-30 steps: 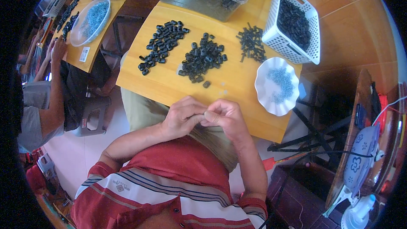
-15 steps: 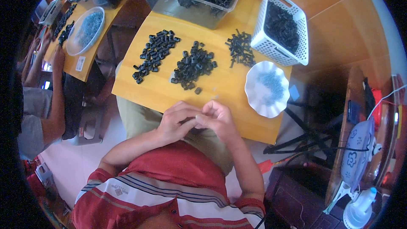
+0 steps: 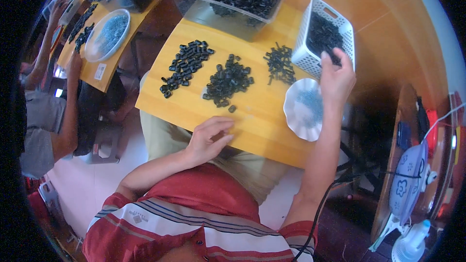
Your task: The person assembles small black plastic parts by hand, inserting tiny blue beads into them at a workbench.
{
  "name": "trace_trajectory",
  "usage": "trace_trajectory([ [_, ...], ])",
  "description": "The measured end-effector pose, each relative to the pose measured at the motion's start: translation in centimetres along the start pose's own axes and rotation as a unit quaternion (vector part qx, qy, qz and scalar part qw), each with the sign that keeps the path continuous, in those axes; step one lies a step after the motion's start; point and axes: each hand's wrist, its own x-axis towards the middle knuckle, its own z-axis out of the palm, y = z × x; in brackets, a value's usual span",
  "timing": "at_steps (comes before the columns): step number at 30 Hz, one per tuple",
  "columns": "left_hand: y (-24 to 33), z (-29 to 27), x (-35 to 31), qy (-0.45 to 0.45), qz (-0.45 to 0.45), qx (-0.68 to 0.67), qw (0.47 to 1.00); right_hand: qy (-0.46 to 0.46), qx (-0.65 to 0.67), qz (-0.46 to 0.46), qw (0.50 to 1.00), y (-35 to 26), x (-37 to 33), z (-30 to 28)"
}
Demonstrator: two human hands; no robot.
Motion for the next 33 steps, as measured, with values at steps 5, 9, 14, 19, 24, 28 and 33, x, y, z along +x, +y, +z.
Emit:
trace_trajectory([
  [5,-0.5,-0.1,0.0,-0.003,0.02,0.019,1.0,-0.301,0.171,-0.049,0.937,-0.7,-7.7,4.5],
  [9,-0.4,-0.2,0.1,-0.003,0.023,0.023,0.999,-0.415,0.115,-0.081,0.899,-2.1,-10.4,6.4],
  [14,-0.4,-0.1,0.1,0.001,0.024,0.014,1.0,-0.391,0.027,-0.125,0.911,-3.0,-11.7,7.0],
  [19,-0.1,-0.2,0.1,-0.001,0.02,0.01,1.0,-0.356,0.004,-0.174,0.918,-2.3,-12.5,7.1],
  [24,-0.1,-0.5,0.1,-0.007,0.009,0.01,1.0,-0.393,0.014,-0.142,0.909,-3.3,-12.6,6.3],
  [28,-0.5,-0.3,-0.1,-0.004,0.021,0.002,1.0,-0.403,0.005,-0.112,0.908,-3.4,-12.8,5.9],
  [33,-0.2,-0.4,-0.1,0.003,0.0,-0.009,1.0,-0.43,0.001,-0.088,0.898,-2.7,-13.1,5.4],
])
